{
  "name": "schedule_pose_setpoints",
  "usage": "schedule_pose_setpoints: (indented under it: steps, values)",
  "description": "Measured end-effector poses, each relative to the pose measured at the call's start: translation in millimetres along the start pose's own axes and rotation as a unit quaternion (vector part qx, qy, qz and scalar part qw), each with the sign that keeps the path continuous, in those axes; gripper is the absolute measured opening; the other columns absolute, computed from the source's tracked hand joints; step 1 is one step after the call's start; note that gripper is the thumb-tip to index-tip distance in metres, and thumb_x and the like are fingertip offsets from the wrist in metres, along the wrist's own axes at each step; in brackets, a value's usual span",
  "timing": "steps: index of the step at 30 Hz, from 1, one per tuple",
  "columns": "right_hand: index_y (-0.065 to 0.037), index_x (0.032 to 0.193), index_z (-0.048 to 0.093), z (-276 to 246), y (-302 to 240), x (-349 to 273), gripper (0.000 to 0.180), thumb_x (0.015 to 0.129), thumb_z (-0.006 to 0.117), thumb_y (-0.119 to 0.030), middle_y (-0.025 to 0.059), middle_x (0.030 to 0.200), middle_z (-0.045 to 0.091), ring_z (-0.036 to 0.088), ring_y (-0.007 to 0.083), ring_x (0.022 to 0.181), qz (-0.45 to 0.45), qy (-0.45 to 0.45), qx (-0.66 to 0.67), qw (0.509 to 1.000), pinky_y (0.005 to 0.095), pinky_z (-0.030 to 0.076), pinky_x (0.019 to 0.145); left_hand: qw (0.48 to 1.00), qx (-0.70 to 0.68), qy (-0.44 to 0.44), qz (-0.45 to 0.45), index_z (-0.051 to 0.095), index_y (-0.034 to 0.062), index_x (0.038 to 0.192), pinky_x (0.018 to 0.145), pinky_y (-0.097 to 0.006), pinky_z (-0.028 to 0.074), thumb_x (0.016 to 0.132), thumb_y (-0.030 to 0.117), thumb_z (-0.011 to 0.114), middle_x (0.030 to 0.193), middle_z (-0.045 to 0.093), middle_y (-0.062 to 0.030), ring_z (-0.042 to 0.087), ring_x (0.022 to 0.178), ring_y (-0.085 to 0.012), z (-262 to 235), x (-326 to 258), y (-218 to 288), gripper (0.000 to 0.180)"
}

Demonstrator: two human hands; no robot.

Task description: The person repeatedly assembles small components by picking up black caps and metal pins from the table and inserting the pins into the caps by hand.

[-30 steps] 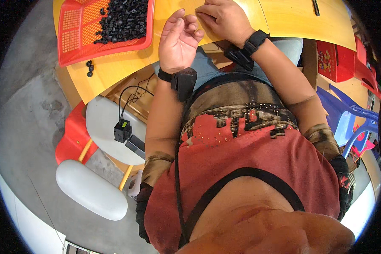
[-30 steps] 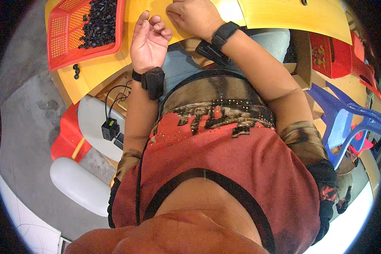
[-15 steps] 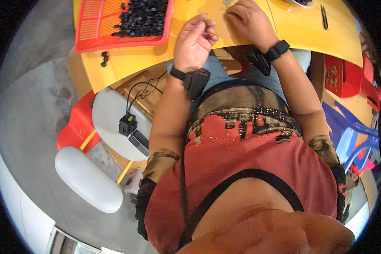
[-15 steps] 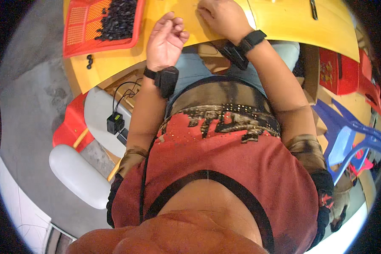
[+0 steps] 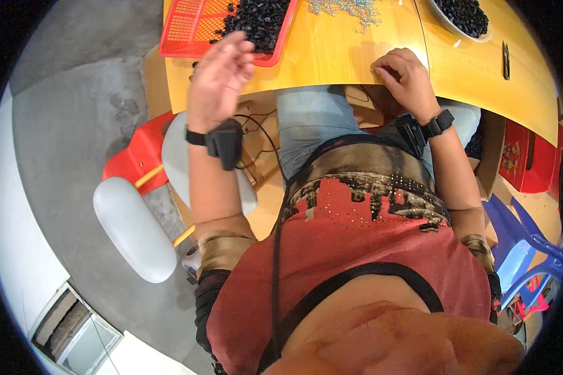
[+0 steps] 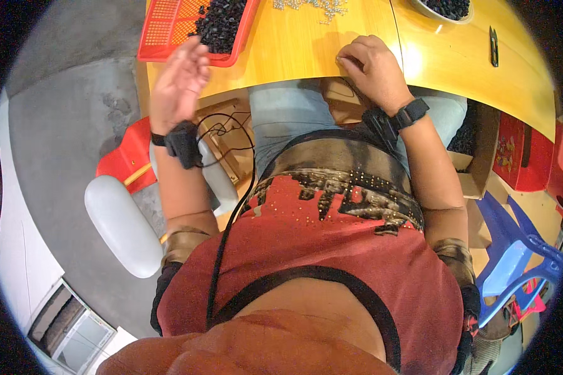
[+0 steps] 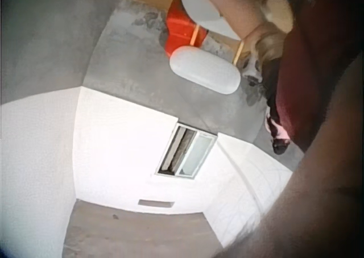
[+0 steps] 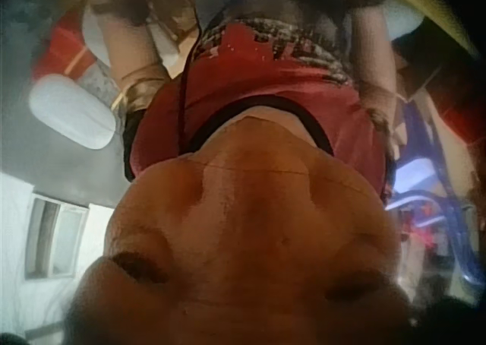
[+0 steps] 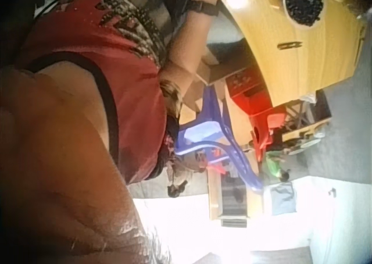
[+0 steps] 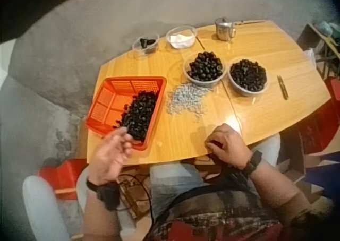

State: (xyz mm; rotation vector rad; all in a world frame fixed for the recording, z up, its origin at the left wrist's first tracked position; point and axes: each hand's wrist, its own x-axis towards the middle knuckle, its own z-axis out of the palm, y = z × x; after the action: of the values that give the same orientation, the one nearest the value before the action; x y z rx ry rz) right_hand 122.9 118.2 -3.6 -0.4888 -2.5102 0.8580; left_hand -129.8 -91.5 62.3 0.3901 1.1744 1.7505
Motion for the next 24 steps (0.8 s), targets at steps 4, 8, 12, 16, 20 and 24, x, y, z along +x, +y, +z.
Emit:
schedule_pose_setpoints:
  steps: [4, 8, 12, 16, 20, 24]
  values:
    - [-0.002, 0.08, 0.064, 1, 7, 3, 0.009, 0.077, 0.064, -0.011, 0.0112, 0.077, 0.061, 0.057, 0.0296, 0.078, 0.007, -0.005, 0.052, 0.999, 0.0358, 0.047, 0.073, 0.988, 0.143, 0.065, 0.009, 0.056, -0.0012, 0.113, 0.072, -0.027, 0.052, 0.091, 0.013, 0.054, 0.098, 0.063, -0.0092, 0.06, 0.086, -0.0154, -21, 25, 55, 0.026]
    - [-0.003, 0.08, 0.065, 6, 9, 11, 0.008, 0.077, 0.065, -0.01, 0.0092, 0.078, 0.062, 0.058, 0.0271, 0.079, -0.004, 0.0, 0.078, 0.997, 0.0337, 0.047, 0.072, 0.906, 0.402, 0.101, -0.088, 0.056, 0.0025, 0.114, 0.073, -0.027, 0.053, 0.088, 0.019, 0.06, 0.099, 0.061, -0.0059, 0.06, 0.088, -0.0133, -39, 66, 77, 0.03]
    - [-0.003, 0.081, 0.065, 6, 17, 8, 0.008, 0.076, 0.067, -0.009, 0.0082, 0.08, 0.062, 0.059, 0.0263, 0.08, -0.006, -0.019, 0.096, 0.995, 0.0328, 0.047, 0.072, 0.795, 0.59, 0.066, -0.124, 0.058, 0.009, 0.114, 0.073, -0.024, 0.052, 0.087, 0.029, 0.063, 0.099, 0.061, -0.0006, 0.06, 0.089, -0.01, -64, 108, 79, 0.034]
    - [-0.003, 0.082, 0.064, 6, 19, 5, 0.005, 0.078, 0.066, -0.005, 0.0074, 0.081, 0.062, 0.058, 0.0237, 0.08, -0.006, -0.021, 0.103, 0.994, 0.031, 0.046, 0.073, 0.755, 0.631, 0.069, -0.165, 0.058, 0.0054, 0.092, 0.06, -0.024, 0.049, 0.086, 0.018, 0.065, 0.078, 0.06, -0.0024, 0.059, 0.069, -0.0108, -12, 113, 86, 0.016]
    - [-0.002, 0.082, 0.063, 6, 14, 6, 0.005, 0.078, 0.065, -0.003, 0.0074, 0.081, 0.061, 0.057, 0.0236, 0.08, -0.017, -0.027, 0.096, 0.995, 0.0309, 0.046, 0.073, 0.77, 0.607, 0.071, -0.184, 0.058, 0.0044, 0.095, 0.06, -0.024, 0.049, 0.086, 0.018, 0.065, 0.078, 0.06, -0.0026, 0.058, 0.07, -0.0103, -30, 131, 65, 0.018]
    - [-0.003, 0.083, 0.063, 4, 12, 4, 0.006, 0.077, 0.065, -0.003, 0.0072, 0.082, 0.061, 0.057, 0.0239, 0.081, -0.021, -0.016, 0.087, 0.996, 0.0315, 0.046, 0.074, 0.779, 0.615, 0.043, -0.115, 0.062, 0.0036, 0.088, 0.055, -0.026, 0.049, 0.083, 0.016, 0.068, 0.07, 0.059, -0.0034, 0.056, 0.061, -0.0122, -3, 137, 44, 0.015]
